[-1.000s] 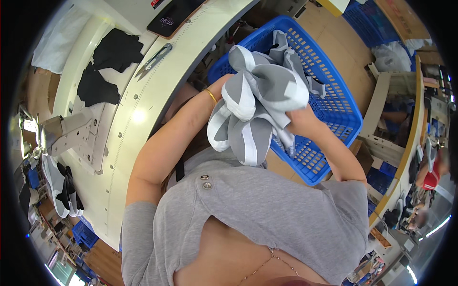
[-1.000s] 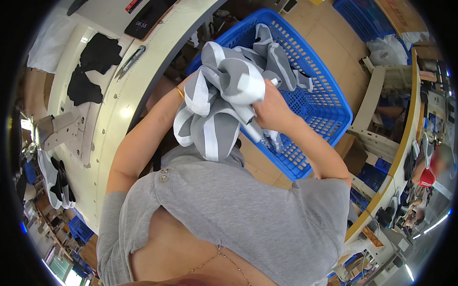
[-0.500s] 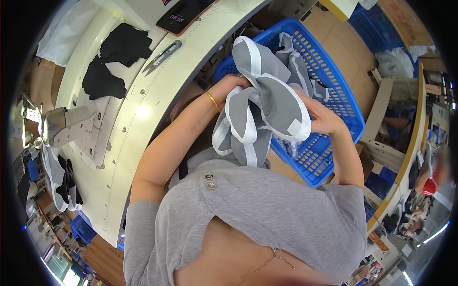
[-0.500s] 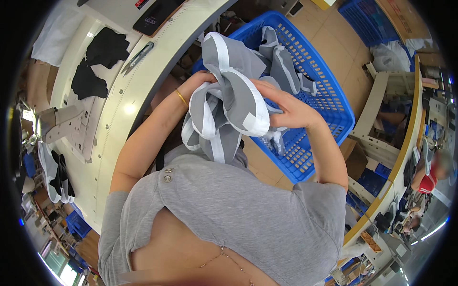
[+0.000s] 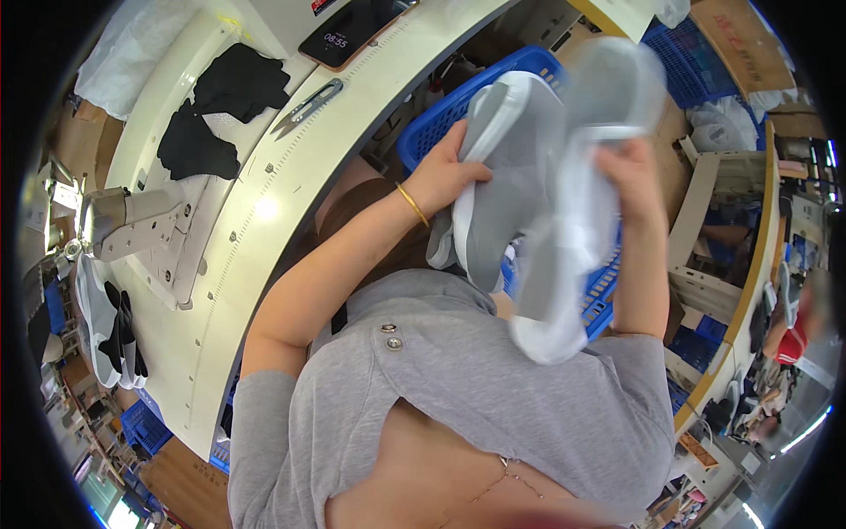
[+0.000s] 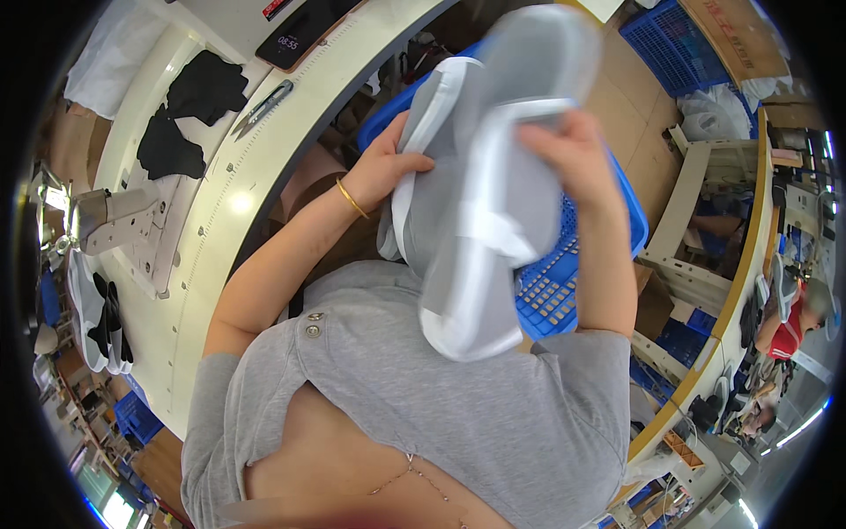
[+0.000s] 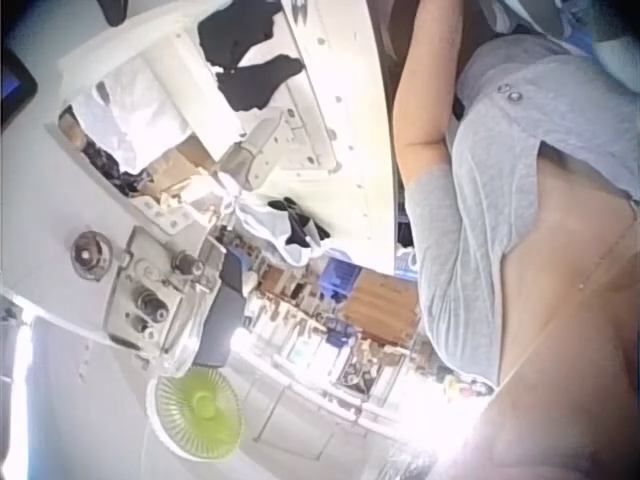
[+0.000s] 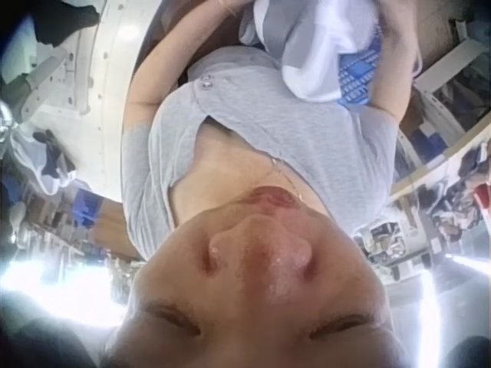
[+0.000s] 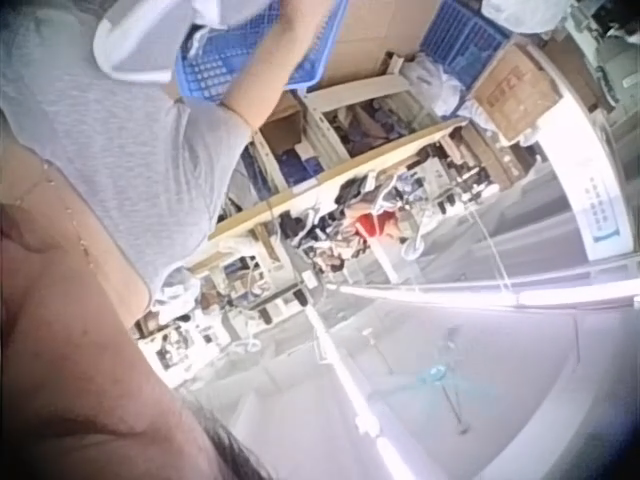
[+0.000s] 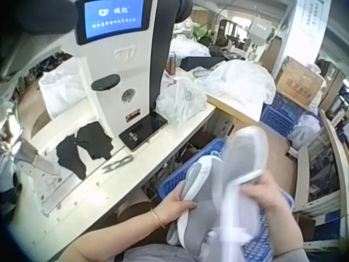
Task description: The recorder uses a sewing machine and hand snips to stitch and trim shoe components in a manufacturing setting.
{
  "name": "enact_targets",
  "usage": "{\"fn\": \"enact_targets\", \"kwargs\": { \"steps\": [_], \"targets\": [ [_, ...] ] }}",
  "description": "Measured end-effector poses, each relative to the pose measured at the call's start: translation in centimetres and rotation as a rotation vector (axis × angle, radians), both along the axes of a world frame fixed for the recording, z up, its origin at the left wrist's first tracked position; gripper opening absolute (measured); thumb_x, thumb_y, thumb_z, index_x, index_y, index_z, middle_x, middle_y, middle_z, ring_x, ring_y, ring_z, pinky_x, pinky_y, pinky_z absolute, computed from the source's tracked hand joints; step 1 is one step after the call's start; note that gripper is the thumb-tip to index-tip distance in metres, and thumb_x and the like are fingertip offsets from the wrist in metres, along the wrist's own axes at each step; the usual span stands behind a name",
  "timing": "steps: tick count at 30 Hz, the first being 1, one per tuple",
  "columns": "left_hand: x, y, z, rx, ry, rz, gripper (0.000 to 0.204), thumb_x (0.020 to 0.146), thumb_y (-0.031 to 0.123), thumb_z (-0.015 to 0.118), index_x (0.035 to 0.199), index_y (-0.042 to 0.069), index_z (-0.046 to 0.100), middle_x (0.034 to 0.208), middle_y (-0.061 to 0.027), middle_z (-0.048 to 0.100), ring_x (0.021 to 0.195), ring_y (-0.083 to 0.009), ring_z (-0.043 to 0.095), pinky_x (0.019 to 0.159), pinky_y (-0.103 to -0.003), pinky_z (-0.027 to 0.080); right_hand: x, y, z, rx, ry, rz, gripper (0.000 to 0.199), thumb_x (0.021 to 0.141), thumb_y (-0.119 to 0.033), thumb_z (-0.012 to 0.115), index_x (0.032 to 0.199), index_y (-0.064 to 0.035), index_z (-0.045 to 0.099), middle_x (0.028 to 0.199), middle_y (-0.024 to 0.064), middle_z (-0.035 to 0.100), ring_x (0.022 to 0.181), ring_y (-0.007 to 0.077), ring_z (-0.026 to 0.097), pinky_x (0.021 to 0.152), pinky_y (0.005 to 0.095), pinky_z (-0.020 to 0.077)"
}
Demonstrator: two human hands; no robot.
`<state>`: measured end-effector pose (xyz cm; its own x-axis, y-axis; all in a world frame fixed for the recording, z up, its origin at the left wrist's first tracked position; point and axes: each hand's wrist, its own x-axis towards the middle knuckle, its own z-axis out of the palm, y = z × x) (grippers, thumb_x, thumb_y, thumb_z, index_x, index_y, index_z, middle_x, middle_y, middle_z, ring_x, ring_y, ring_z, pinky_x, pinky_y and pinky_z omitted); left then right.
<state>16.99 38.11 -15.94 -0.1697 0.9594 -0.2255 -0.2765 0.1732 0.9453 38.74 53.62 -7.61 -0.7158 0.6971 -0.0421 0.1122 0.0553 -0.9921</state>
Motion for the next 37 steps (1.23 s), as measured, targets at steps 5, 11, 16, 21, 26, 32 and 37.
{"fn": "enact_targets", "kwargs": {
  "steps": [5,11,16,21,26,32,37],
  "targets": [
    [1.4,-1.4,2.7,0.259,-0.091,0.085,0.071,0.086,0.012,0.062,0.147,0.002,0.028,0.139,-0.0136,0.044,0.129,-0.0208,0.043,0.107,-0.032,0.035,-4.9,-4.1,-3.7,0.238,-0.049,-0.217,0.032,0.081,-0.02,0.076,0.106,-0.0013,0.067,0.111,0.0076,0.062,0.099,0.0189,0.061,0.087,0.0302,0.0464],
    [2.3,-4.2,4.9,0.279,0.275,0.231,0.092,0.072,0.02,0.078,0.145,0.001,0.026,0.136,-0.0178,0.046,0.127,-0.026,0.046,0.105,-0.034,0.037,-7.5,-9.1,-1.7,0.427,-0.008,-0.272,0.03,0.081,-0.014,0.073,0.107,-0.0017,0.065,0.118,0.01,0.052,0.109,0.0236,0.054,0.093,0.0326,0.043],
    [-0.6,-9.5,6.3,0.31,-0.036,0.371,0.087,0.065,-0.007,0.061,0.146,0.004,0.029,0.129,-0.0107,0.052,0.118,-0.0199,0.051,0.099,-0.031,0.042,-9.0,-10.1,2.0,0.822,0.096,-0.084,0.091,0.066,-0.017,0.083,0.141,-0.0034,0.036,0.145,0.0241,0.039,0.135,0.0367,0.039,0.11,0.0406,0.0317],
    [-4.3,-18.8,8.6,0.302,-0.009,0.528,0.08,0.061,-0.008,0.066,0.137,0.005,0.041,0.123,-0.0066,0.056,0.114,-0.0182,0.054,0.095,-0.032,0.045,-14.4,-14.0,7.7,0.327,-0.046,0.519,0.099,0.064,-0.018,0.086,0.146,0.0002,0.033,0.13,0.016,0.056,0.119,0.0224,0.054,0.102,0.0331,0.0405],
    [-7.6,-30.5,11.1,0.349,0.117,0.744,0.068,0.059,-0.003,0.068,0.125,0.001,0.051,0.106,-0.006,0.065,0.096,-0.0182,0.063,0.089,-0.03,0.048,-20.7,-23.0,8.7,-0.034,0.139,0.734,0.073,0.068,-0.019,0.082,0.129,0.0058,0.05,0.118,0.0143,0.062,0.106,0.0207,0.06,0.092,0.0311,0.0469],
    [-6.7,-40.3,14.6,0.135,0.228,0.895,0.092,0.068,0.011,0.08,0.144,-0.001,0.031,0.134,-0.0132,0.05,0.122,-0.0227,0.049,0.103,-0.037,0.04,-26.7,-32.7,7.6,-0.268,-0.014,1.02,0.04,0.074,-0.013,0.074,0.107,0.0073,0.064,0.096,0.013,0.068,0.083,0.0182,0.065,0.074,0.0306,0.0523],
    [-5.7,-46.4,13.0,-0.017,0.511,0.809,0.111,0.061,0.016,0.081,0.152,0.003,0.019,0.152,-0.0104,0.029,0.142,-0.0248,0.026,0.117,-0.036,0.017,-31.7,-38.1,7.9,-0.216,-0.018,1.162,0.035,0.078,-0.009,0.069,0.11,0.0039,0.065,0.096,0.011,0.07,0.082,0.016,0.068,0.075,0.0306,0.0546]
  ]
}}
